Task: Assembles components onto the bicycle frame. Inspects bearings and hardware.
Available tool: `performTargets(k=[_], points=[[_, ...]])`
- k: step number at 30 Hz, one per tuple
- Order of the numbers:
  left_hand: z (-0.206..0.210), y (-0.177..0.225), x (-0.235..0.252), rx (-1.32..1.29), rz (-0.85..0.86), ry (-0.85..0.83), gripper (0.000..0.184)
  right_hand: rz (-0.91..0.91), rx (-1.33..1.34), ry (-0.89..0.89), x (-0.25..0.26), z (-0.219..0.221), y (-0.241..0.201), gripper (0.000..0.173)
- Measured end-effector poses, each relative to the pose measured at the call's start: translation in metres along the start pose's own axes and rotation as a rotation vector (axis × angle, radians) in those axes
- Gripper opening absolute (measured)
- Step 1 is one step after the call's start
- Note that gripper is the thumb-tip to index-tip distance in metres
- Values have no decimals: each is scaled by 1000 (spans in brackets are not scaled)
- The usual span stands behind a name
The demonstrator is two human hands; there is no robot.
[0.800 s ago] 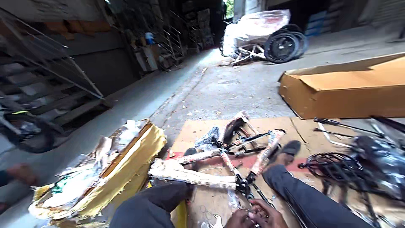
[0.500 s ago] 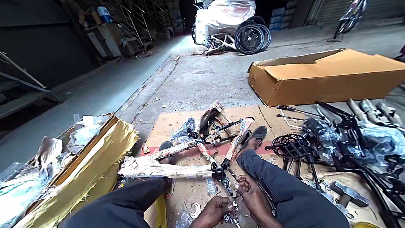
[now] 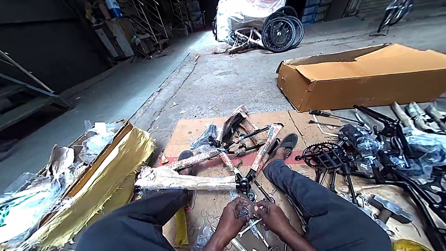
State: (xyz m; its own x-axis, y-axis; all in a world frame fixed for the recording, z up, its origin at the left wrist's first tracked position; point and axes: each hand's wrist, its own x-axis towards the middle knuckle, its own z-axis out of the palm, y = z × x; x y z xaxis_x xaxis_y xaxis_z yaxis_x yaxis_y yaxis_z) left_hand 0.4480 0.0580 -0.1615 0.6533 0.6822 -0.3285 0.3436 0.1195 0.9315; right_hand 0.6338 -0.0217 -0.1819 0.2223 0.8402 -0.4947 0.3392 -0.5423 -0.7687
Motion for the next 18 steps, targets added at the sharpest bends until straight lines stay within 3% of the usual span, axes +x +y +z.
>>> performTargets(k=[2,4,9,13,18], points=[[6,1,1,156,-8,22,50,94,505,-104,-3,6,-2,35],[14,4,0,368,7,13,47,179,732,-155,-8,10,-5,38],[25,9,-2,695,-5,-25,37,283,806,-119,-8,15,-1,30],[21,8,-1,633,-12,20,32,303,857,-106,-7,14,-4,28],[21,2,0,440,-15,38,41,338,911,-87,-6,14,-4,26]])
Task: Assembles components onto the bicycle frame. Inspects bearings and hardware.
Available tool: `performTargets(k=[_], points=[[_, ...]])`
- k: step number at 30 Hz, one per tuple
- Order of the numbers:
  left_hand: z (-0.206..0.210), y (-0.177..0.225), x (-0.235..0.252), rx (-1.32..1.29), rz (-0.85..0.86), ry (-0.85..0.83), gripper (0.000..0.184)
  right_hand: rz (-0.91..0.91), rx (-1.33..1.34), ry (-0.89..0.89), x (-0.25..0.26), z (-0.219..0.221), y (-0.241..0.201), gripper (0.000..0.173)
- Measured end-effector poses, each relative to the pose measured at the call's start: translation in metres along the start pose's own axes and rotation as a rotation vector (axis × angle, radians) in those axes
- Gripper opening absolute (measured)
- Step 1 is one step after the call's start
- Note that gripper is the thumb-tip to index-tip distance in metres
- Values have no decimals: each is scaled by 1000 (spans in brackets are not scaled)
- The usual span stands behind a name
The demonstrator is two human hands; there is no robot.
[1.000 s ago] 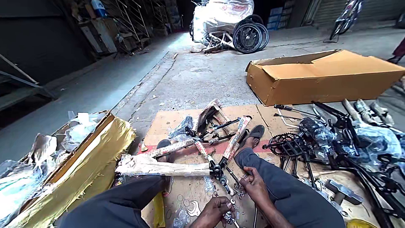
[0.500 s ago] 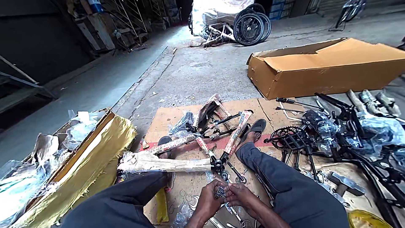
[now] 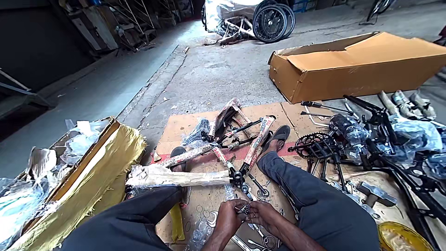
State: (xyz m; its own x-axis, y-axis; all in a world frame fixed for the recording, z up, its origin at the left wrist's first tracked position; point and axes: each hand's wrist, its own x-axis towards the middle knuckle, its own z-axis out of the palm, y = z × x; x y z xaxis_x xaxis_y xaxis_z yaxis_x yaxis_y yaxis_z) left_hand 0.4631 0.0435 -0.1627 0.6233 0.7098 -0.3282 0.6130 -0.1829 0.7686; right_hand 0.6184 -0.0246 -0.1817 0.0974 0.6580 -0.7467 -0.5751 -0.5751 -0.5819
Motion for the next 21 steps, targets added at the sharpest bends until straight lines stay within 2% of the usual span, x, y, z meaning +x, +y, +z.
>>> performTargets(k=[6,11,14,16,18,21], points=[[-2,4,0,62,-21,0,31,18,-6,1,0,0,2,25],[-1,-10,3,-54,1,-20,45,-9,2,2,2,1,2,22],[1,-15,4,-113,-5,-13,32,-11,-22,-13,1,1,2,22],[0,-15,5,-126,-10,-14,30,-14,-25,-22,2,1,2,22],[3,-18,6,-226,-24,-5,30,-13,-11,-19,2,0,1,21],[6,-27,6,-597,-51,-12,30,-6,33,0,0,0,-2,19]])
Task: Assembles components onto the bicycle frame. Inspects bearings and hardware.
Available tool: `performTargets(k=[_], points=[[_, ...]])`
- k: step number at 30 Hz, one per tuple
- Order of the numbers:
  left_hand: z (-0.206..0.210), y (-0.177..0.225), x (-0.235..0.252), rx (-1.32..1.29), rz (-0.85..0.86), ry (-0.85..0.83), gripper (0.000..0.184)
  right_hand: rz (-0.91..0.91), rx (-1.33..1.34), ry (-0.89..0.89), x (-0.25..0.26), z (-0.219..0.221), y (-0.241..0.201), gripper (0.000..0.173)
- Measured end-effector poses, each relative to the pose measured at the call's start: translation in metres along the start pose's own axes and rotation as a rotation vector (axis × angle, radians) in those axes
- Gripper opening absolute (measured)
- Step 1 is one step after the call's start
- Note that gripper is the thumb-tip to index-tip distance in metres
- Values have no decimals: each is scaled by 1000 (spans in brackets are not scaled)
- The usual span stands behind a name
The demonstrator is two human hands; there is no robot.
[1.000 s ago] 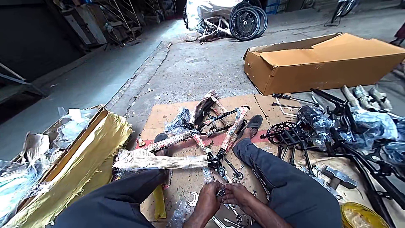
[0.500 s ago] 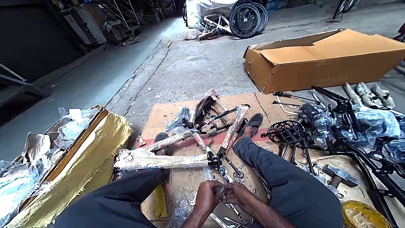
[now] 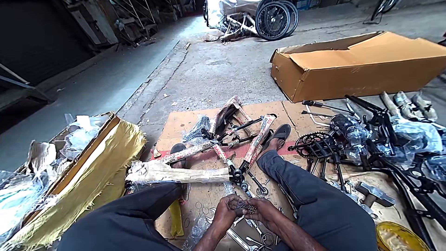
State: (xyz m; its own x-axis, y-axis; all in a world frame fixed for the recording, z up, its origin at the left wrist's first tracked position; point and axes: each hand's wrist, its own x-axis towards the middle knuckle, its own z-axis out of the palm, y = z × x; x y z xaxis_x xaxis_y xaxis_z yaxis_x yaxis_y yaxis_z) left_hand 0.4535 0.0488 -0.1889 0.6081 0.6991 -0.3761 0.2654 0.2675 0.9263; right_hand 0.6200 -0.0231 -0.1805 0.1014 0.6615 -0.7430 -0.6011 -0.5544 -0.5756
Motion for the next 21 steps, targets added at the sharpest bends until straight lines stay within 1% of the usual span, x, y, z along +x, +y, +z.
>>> performTargets(k=[1,3,6,9,12,14,15,17,19,20,21], points=[[-1,-2,0,-124,-12,-26,31,-4,8,0,-1,0,-2,18],[-4,-4,0,-292,-32,-82,31,-19,10,-17,-1,1,-4,20],[-3,-9,3,-427,-5,-138,38,-113,-64,-108,0,-3,-3,22],[1,-7,5,-426,13,-150,49,-253,-233,-169,-4,-6,-3,24],[1,2,1,-298,24,-163,58,-359,-428,-199,-5,-8,-4,29],[4,10,-4,-199,46,-173,64,-443,-612,-150,-5,-8,-6,27],[7,14,-6,-193,57,-176,69,-453,-641,-130,-8,-9,-7,27],[12,18,-8,-259,83,-180,77,-436,-552,-117,-20,-11,-17,27],[12,19,-3,-313,104,-186,80,-428,-324,-116,-39,-18,-36,21],[10,20,-2,-315,83,-170,74,-447,-211,-101,-54,-24,-50,17],[6,21,-1,-285,49,-142,64,-491,-135,-74,-72,-34,-65,15]])
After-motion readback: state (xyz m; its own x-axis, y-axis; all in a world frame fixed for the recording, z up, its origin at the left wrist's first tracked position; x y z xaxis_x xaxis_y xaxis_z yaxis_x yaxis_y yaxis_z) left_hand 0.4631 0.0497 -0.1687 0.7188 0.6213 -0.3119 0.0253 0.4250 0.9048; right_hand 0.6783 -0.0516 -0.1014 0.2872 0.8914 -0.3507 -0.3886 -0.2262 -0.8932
